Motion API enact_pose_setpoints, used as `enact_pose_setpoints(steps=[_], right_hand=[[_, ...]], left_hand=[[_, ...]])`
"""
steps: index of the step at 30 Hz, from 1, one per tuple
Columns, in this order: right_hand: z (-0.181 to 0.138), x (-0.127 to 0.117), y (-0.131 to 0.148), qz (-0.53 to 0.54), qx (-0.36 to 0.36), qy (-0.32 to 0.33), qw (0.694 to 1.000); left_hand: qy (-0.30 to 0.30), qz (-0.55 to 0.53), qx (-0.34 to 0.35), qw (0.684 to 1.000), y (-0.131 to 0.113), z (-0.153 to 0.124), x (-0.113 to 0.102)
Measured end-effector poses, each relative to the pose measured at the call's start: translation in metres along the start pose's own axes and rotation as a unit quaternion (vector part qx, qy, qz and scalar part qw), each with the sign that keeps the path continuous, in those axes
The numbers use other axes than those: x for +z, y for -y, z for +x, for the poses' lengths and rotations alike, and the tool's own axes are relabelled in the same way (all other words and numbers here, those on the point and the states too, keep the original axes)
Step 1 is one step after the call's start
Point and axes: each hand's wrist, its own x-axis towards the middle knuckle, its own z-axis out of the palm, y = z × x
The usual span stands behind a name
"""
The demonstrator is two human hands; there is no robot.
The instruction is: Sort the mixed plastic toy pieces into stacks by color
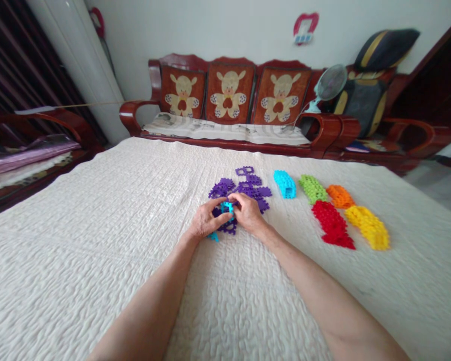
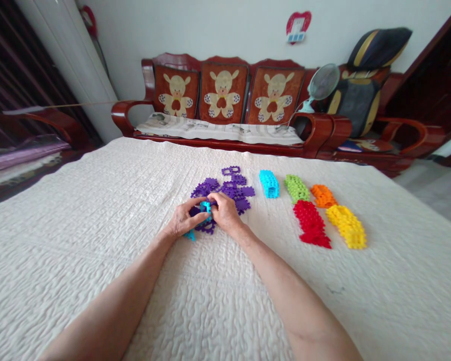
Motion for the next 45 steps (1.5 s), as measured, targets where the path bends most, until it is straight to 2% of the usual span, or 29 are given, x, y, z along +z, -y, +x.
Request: enact_pose_setpoints(steps=[2, 10, 13, 18, 21, 24, 28, 32, 37, 45], right_hand=[[0.002, -0.006, -0.005, -0.007, 0.013, 0.015, 1.0], [0.008, -0.034, -0.031, -0.12, 0.09, 0.073, 0.986], [0.009, -0.044, -0.033, -0.153, 0.095, 0.081, 0.98], [0.01, -0.047, -0.007, -0.138, -0.001, 0.027, 0.99], [0.005, -0.034, 0.016, -0.117, -0.069, 0.087, 0.987], [-0.002, -0.022, 0.027, -0.178, -0.106, 0.143, 0.968], [-0.006, -0.021, 0.022, -0.25, -0.088, 0.144, 0.954], [-0.005, -0.023, 0.016, -0.268, -0.057, 0.134, 0.952], [-0.006, -0.019, 0.011, -0.251, -0.025, 0.131, 0.959], [-0.006, -0.012, 0.006, -0.181, -0.006, 0.095, 0.979]], left_hand=[[-0.015, 0.03, 0.0, 0.999, 0.004, 0.001, 0.003], [-0.162, 0.121, -0.093, 0.975, 0.011, 0.007, 0.005], [-0.186, 0.13, -0.104, 0.968, 0.01, 0.008, 0.004], [-0.16, 0.143, -0.084, 0.973, 0.015, 0.007, 0.006], [-0.144, 0.153, -0.05, 0.976, 0.02, 0.007, 0.008], [-0.126, 0.175, -0.021, 0.976, 0.021, 0.006, 0.009], [-0.086, 0.181, 0.017, 0.98, 0.018, 0.005, 0.009], [-0.063, 0.187, 0.036, 0.98, 0.017, 0.004, 0.009], [-0.067, 0.159, -0.004, 0.985, 0.017, 0.006, 0.007], [-0.086, -0.012, -0.066, 0.994, 0.012, 0.005, 0.005]])
